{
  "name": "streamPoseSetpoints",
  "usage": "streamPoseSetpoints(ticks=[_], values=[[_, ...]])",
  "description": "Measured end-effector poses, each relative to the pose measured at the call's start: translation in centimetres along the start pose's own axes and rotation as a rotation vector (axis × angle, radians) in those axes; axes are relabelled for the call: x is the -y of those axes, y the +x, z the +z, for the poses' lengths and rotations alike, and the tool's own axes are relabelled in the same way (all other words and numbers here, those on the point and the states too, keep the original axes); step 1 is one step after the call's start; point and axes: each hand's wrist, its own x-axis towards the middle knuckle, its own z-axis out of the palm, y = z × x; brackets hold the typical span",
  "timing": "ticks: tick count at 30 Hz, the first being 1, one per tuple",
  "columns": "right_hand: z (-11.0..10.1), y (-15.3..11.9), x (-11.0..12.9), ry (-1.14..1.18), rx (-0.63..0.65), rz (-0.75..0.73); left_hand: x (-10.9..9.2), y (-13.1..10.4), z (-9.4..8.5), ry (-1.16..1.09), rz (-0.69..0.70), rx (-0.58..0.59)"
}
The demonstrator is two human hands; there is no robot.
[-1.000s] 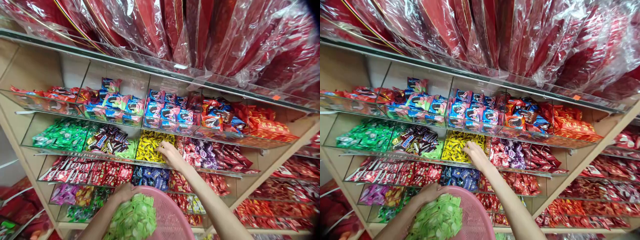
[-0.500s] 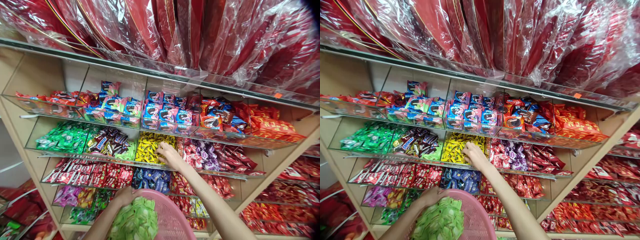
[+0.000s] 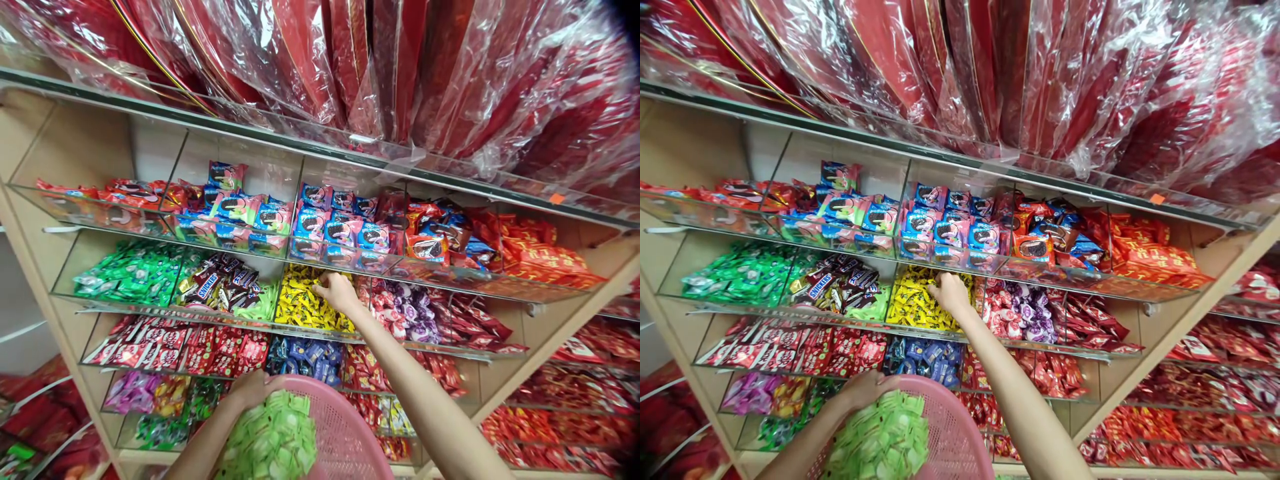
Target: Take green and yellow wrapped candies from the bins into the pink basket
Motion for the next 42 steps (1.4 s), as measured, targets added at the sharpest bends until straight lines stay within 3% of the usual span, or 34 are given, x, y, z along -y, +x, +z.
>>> streamPoseSetpoints(ticks=[7,13,22,32,38,42], values=[[1.1,-0.3,0.4,-0.003,0.115,-0.049,-0.1,0.0,-0.2,-0.015,0.009,0.002],[1.6,-0.6,-0.1,0.030,0.065,-0.128,-0.4,-0.2,-0.5,-0.024,0.000,0.019],[0.9,-1.3,0.0,0.079,0.078,-0.135,-0.1,0.1,-0.2,-0.035,0.011,0.029],[1.5,-1.7,-0.4,0.149,-0.023,-0.155,-0.1,0.1,-0.2,-0.033,0.005,0.024],[0.7,-1.9,-0.5,0.201,-0.081,-0.164,-0.6,-0.4,-0.8,-0.026,-0.005,0.036],[0.6,-2.4,-0.6,0.193,-0.017,-0.182,-0.5,-0.4,-0.8,-0.033,0.003,0.032]])
